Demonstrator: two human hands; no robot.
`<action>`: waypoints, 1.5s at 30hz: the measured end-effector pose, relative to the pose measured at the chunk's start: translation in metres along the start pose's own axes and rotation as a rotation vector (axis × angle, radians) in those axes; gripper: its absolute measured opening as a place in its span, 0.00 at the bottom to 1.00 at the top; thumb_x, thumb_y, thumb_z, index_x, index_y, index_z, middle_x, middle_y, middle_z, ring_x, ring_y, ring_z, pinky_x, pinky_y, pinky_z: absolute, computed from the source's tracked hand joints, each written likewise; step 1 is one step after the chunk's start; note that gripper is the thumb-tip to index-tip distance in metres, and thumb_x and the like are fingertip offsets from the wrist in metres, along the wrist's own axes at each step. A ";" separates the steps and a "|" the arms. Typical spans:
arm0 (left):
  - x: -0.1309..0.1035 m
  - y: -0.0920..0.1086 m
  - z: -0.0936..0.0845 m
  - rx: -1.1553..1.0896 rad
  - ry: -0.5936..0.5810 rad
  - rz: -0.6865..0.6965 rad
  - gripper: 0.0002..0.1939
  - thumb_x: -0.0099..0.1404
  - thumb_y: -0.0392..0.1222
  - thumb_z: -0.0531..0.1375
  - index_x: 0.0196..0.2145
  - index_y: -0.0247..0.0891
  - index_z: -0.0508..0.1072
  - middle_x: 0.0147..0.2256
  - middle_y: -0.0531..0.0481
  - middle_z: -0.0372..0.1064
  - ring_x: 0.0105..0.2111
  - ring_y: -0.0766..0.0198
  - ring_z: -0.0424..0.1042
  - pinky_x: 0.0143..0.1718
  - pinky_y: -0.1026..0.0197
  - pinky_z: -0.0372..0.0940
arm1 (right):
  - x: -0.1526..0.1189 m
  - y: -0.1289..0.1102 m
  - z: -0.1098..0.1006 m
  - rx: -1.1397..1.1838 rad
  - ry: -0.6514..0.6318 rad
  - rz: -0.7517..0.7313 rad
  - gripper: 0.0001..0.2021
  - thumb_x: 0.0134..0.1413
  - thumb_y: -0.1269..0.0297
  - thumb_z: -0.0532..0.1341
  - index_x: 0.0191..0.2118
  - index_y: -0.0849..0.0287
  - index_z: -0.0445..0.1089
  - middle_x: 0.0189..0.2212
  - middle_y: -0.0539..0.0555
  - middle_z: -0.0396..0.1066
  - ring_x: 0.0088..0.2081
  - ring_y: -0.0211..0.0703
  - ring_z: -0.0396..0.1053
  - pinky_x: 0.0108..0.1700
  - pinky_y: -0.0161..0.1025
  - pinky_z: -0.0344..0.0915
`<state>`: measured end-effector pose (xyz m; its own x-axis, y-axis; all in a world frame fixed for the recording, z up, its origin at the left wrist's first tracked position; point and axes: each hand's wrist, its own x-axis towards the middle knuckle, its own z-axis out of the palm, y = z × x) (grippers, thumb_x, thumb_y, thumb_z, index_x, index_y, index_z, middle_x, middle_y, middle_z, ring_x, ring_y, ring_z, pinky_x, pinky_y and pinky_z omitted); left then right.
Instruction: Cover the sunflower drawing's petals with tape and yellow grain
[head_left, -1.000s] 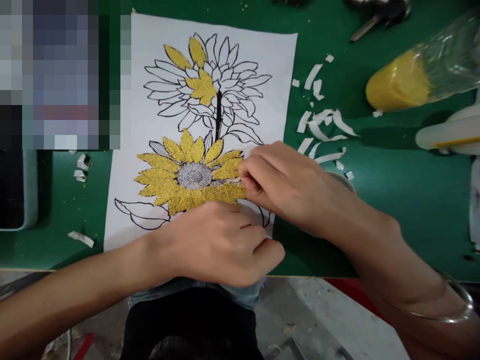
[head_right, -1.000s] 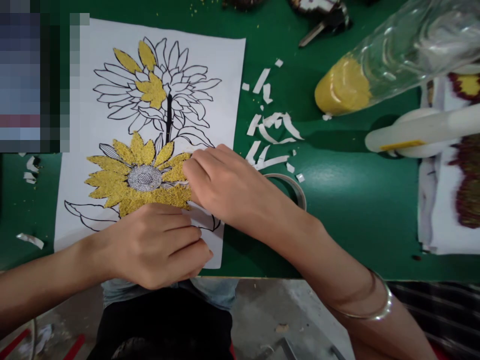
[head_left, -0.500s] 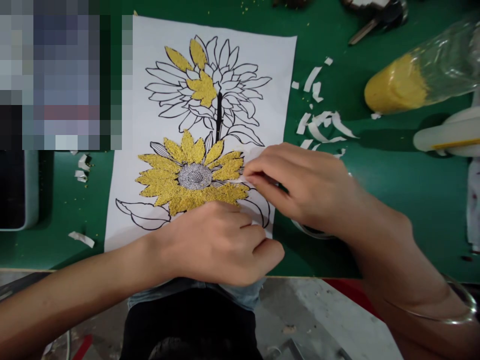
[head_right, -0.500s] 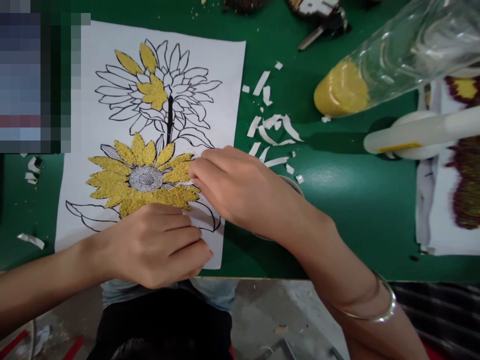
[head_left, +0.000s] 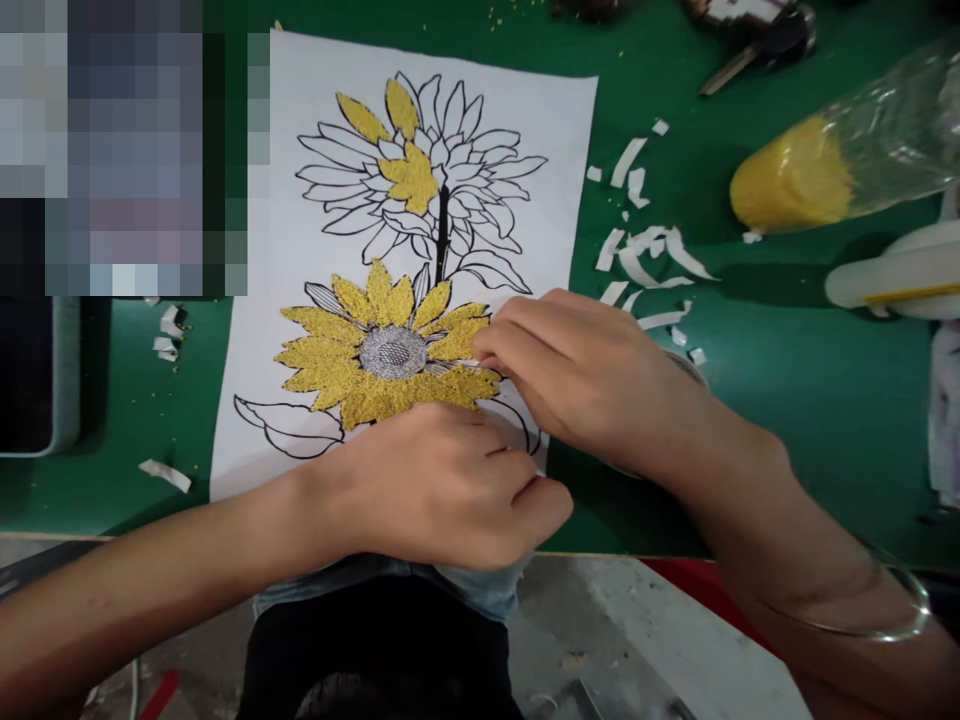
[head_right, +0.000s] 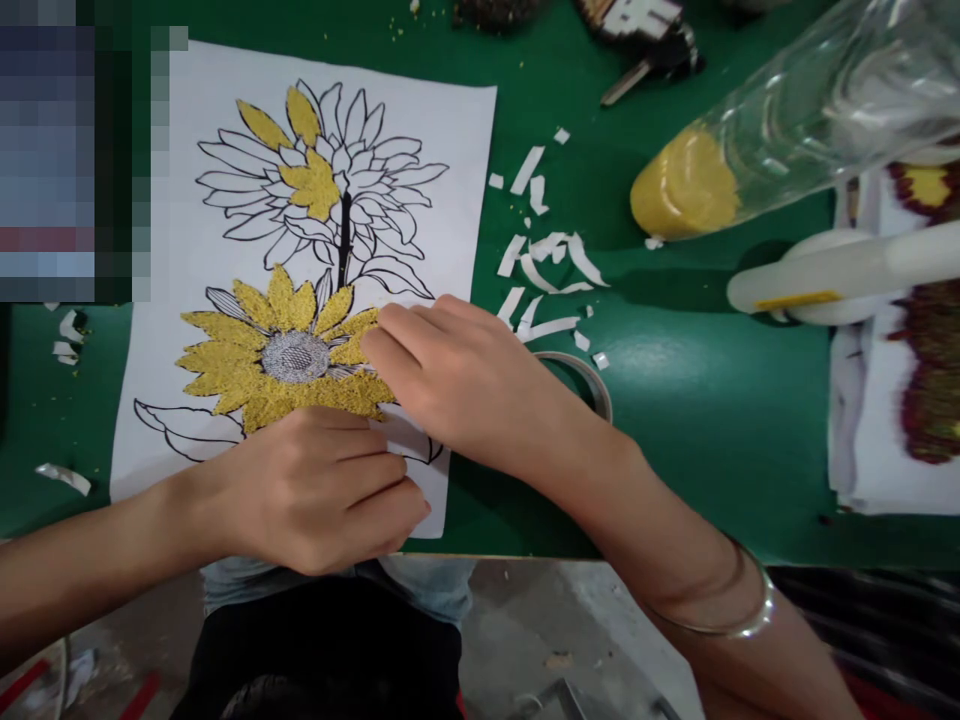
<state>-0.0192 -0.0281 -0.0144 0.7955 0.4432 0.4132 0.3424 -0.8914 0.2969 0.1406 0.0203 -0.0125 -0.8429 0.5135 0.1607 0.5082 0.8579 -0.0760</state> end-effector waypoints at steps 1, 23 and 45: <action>0.000 0.000 0.000 0.001 0.002 -0.001 0.12 0.57 0.30 0.54 0.18 0.38 0.60 0.15 0.58 0.57 0.16 0.69 0.57 0.17 0.63 0.51 | 0.001 -0.001 0.000 -0.008 0.007 -0.006 0.13 0.57 0.78 0.48 0.27 0.61 0.64 0.22 0.52 0.63 0.24 0.37 0.55 0.27 0.37 0.51; -0.001 -0.001 0.000 0.018 -0.002 0.011 0.12 0.58 0.30 0.53 0.19 0.39 0.59 0.15 0.59 0.56 0.16 0.70 0.57 0.17 0.63 0.52 | 0.004 -0.008 0.007 0.052 0.071 0.201 0.14 0.58 0.76 0.45 0.29 0.59 0.63 0.21 0.50 0.66 0.23 0.37 0.59 0.27 0.37 0.53; -0.001 -0.006 -0.024 0.041 0.281 -0.248 0.04 0.59 0.32 0.60 0.27 0.36 0.68 0.22 0.54 0.72 0.22 0.71 0.70 0.24 0.68 0.67 | -0.015 0.038 -0.017 -0.033 0.591 0.751 0.04 0.47 0.75 0.59 0.30 0.63 0.70 0.24 0.57 0.72 0.25 0.43 0.70 0.29 0.38 0.66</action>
<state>-0.0339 -0.0209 0.0037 0.5198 0.6498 0.5546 0.5319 -0.7541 0.3852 0.1757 0.0448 -0.0013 -0.0733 0.8299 0.5531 0.8922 0.3023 -0.3354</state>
